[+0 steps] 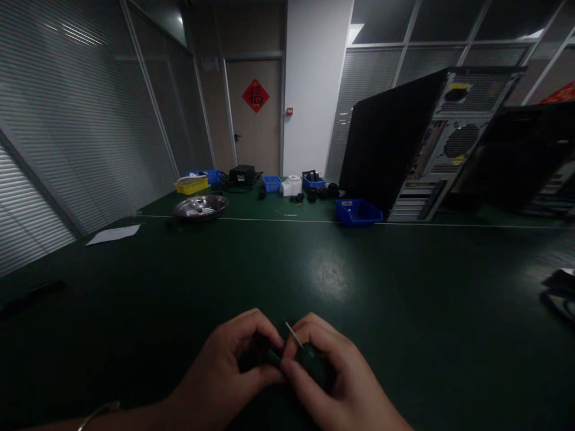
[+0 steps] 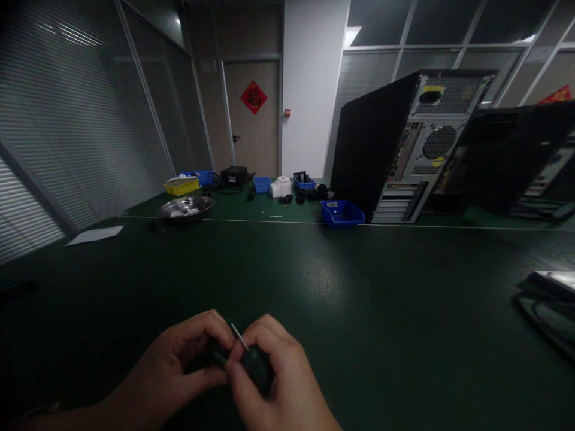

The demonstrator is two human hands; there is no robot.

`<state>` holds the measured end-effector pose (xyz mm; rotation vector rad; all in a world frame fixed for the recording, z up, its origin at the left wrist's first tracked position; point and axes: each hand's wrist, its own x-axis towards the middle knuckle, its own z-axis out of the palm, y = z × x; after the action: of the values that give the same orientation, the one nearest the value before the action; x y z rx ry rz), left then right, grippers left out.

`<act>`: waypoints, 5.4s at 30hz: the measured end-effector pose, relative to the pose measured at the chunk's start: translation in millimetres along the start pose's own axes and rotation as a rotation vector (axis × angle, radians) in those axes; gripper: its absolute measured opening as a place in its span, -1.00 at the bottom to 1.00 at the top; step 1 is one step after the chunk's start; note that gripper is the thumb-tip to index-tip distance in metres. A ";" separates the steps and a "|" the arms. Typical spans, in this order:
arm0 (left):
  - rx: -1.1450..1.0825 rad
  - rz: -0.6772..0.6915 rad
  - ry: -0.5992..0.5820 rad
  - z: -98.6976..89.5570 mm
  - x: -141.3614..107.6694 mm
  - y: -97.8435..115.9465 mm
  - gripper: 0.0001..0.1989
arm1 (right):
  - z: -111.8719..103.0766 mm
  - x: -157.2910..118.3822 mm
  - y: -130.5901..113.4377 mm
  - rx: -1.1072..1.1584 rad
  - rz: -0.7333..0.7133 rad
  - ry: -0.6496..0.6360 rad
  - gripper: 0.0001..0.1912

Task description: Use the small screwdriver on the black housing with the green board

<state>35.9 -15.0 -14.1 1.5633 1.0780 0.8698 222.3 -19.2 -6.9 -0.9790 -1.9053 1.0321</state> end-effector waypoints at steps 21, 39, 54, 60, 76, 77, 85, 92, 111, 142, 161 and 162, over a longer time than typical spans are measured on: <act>-0.190 -0.022 -0.061 0.0 -1.6 9.6 -0.83 | -2.9 -0.1 1.6 -0.061 0.061 0.029 -0.88; -0.032 0.053 -0.003 6.4 -7.0 5.3 -0.85 | 6.7 0.3 2.9 -0.121 -0.032 0.047 -0.75; 0.144 0.184 -0.048 7.8 -8.2 1.5 -0.76 | 4.1 -2.1 6.7 -0.155 -0.076 0.070 -0.72; 0.323 0.353 -0.057 2.7 -6.2 -1.1 -0.75 | 2.2 -3.8 7.9 -0.164 -0.090 0.052 -0.67; -0.145 -0.061 0.048 -13.0 2.0 14.7 -0.86 | -23.5 -5.0 13.0 -0.156 -0.001 0.055 -0.77; -0.168 -0.066 0.050 -13.5 4.0 13.1 -0.87 | -23.3 -5.0 13.8 -0.150 -0.007 0.056 -0.71; -0.291 -0.101 0.056 -14.7 10.8 4.4 -0.83 | -19.5 -2.6 20.5 -0.135 -0.050 0.017 -0.66; -0.301 -0.077 0.040 -14.3 10.0 2.2 -0.85 | -19.7 -3.1 13.8 -0.127 -0.053 -0.059 -0.66; -0.301 -0.086 0.008 -12.8 6.5 3.5 -0.87 | -19.8 1.1 11.1 -0.111 -0.095 -0.110 -0.62; -0.513 -0.154 -0.016 -14.4 10.0 1.5 -0.84 | -22.5 0.4 3.6 -0.067 -0.139 -0.151 -0.57; -0.363 -0.034 0.000 -15.2 10.8 -11.8 -0.90 | -21.6 -4.7 2.3 -0.100 -0.187 -0.065 -0.68; -0.367 -0.022 -0.014 -14.5 10.9 -11.6 -0.92 | -21.4 -4.7 2.3 -0.095 -0.198 -0.078 -0.68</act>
<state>23.8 1.1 -21.7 1.2477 0.8662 0.9786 243.4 -15.7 -1.6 -0.7930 -2.0843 0.8826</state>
